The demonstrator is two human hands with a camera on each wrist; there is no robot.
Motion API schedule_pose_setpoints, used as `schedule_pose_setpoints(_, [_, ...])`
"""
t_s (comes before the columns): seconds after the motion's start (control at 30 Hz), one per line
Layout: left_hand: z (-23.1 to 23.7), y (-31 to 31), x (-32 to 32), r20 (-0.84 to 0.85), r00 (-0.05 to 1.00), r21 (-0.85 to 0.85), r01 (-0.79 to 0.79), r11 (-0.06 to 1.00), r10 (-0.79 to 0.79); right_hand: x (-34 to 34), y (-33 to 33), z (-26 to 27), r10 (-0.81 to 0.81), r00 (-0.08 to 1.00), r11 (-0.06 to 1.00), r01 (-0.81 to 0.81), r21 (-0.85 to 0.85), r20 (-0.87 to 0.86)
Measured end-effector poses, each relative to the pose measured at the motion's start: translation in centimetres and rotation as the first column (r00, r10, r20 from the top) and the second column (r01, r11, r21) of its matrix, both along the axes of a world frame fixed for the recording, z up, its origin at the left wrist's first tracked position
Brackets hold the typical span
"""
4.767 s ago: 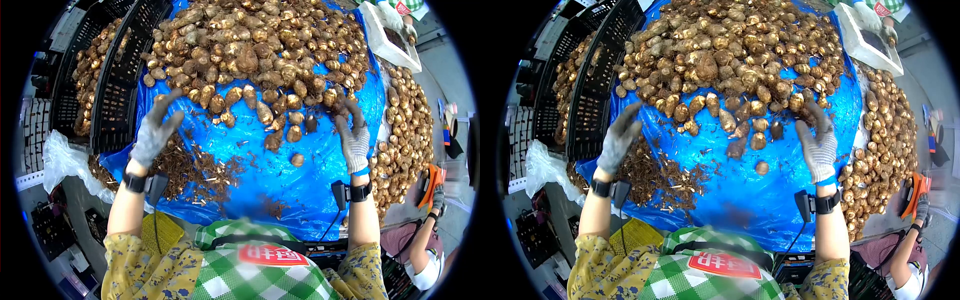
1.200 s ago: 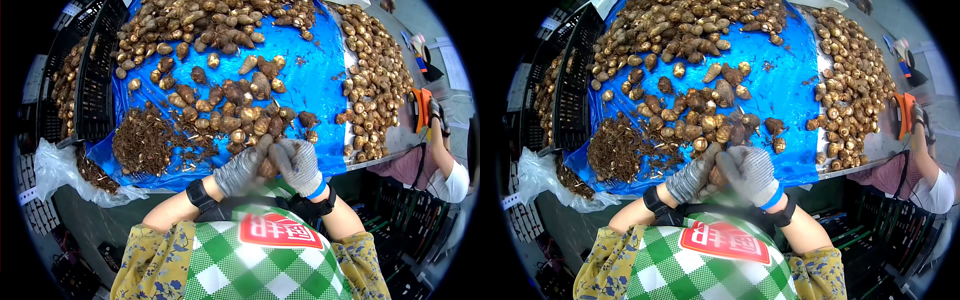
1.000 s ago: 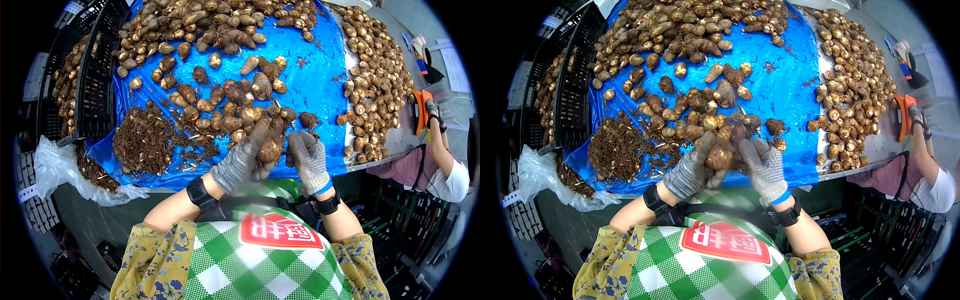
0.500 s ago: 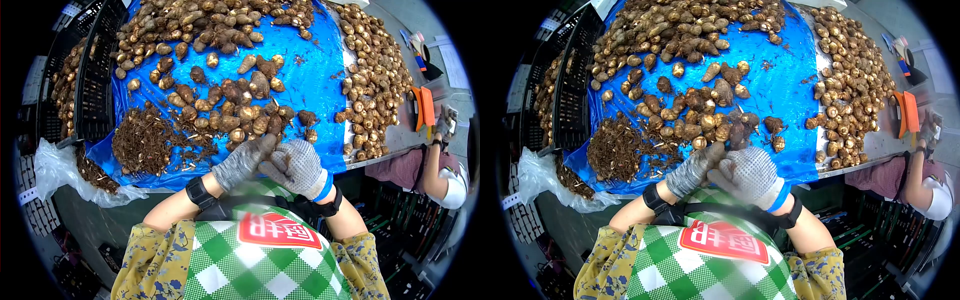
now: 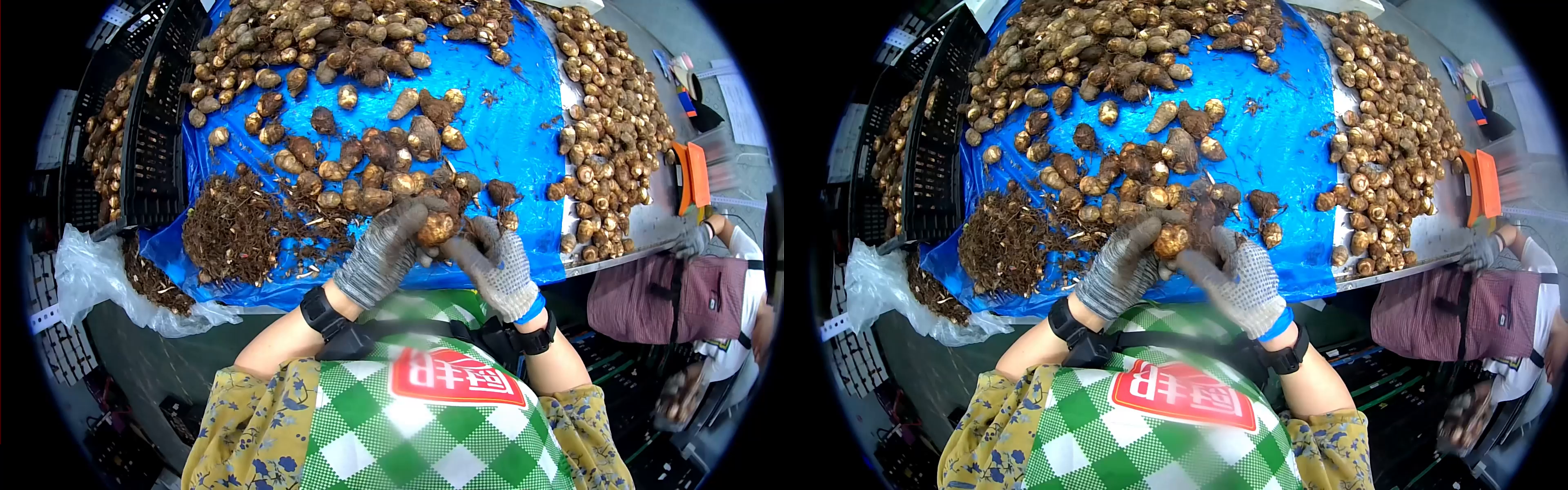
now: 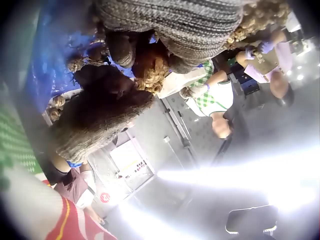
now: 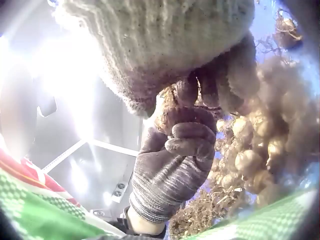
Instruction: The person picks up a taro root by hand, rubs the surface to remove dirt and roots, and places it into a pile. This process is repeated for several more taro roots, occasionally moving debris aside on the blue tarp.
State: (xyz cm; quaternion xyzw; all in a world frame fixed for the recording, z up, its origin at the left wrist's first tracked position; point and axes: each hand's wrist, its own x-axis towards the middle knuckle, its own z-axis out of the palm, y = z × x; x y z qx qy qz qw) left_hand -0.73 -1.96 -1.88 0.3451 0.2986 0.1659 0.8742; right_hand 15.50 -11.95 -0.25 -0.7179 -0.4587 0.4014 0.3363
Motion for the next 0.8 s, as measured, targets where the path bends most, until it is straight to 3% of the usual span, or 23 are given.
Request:
schedule_pose_setpoints(0.03, [0.2,-0.1,0.1,0.004,1.000,0.003,0.002,1.000,-0.002,-0.1,0.3,0.4,0.015,0.999,1.000,-0.015,0.000,0.050])
schedule_pose_setpoints(0.1, [-0.3,-0.6,0.5,0.055,0.997,-0.036,0.055,0.998,-0.053,-0.9,1.1,2.4,0.057,0.944,0.995,-0.082,0.063,0.324])
schedule_pose_setpoints(0.13, [-0.5,-0.8,0.6,0.081,0.994,-0.055,0.081,0.995,-0.076,-0.9,1.5,3.3,0.109,0.943,0.993,-0.119,0.013,0.315])
schedule_pose_setpoints(0.2, [-0.4,-0.3,-0.1,0.058,0.974,0.239,0.198,0.950,-0.218,-0.2,0.9,2.6,0.193,0.961,0.974,-0.212,0.081,0.200])
schedule_pose_setpoints(0.27, [-0.4,-0.3,-0.4,0.083,0.958,0.257,0.245,0.935,-0.273,-0.3,0.4,2.7,0.119,0.993,0.986,-0.121,0.116,0.027])
schedule_pose_setpoints(0.3, [-0.5,-0.4,-0.4,0.134,0.957,0.130,0.241,0.962,-0.258,-0.3,0.1,2.7,0.080,0.995,0.989,-0.072,0.131,-0.059])
schedule_pose_setpoints(0.33, [-0.5,-0.5,-0.4,0.183,0.954,0.002,0.241,0.970,-0.238,0.4,-0.6,1.3,0.082,0.997,0.985,-0.081,0.152,0.002])
schedule_pose_setpoints(0.37, [0.0,-0.5,-0.2,0.170,0.970,-0.039,0.183,0.982,-0.174,0.9,-1.0,0.5,0.084,0.994,0.981,-0.093,0.172,0.063])
schedule_pose_setpoints(0.43, [1.4,-0.3,0.3,0.133,0.990,-0.119,0.058,0.991,-0.042,1.5,-1.4,0.8,-0.073,0.997,0.996,0.074,0.044,-0.029])
schedule_pose_setpoints(0.5, [1.0,0.0,0.2,0.088,0.993,0.130,0.071,0.989,-0.083,2.1,-1.8,-0.3,-0.173,0.984,0.985,0.173,-0.004,-0.048])
schedule_pose_setpoints(0.53, [0.8,0.1,0.1,0.061,0.993,0.252,0.080,0.964,-0.098,1.7,-2.1,0.3,-0.258,0.941,0.966,0.251,-0.060,-0.220])
schedule_pose_setpoints(0.63, [0.6,0.0,0.1,-0.018,0.992,0.248,0.125,0.961,-0.125,1.7,-2.4,1.0,-0.183,0.948,0.982,0.166,-0.086,-0.261])
schedule_pose_setpoints(0.73, [0.1,-0.2,0.2,-0.015,0.986,0.276,0.162,0.948,-0.164,1.7,-2.3,1.2,-0.010,0.978,0.999,0.002,-0.036,-0.211])
schedule_pose_setpoints(0.8, [0.1,-0.3,0.4,-0.038,0.986,0.415,0.166,0.895,-0.165,1.0,-2.0,0.8,-0.062,0.982,0.996,0.051,-0.070,-0.176])
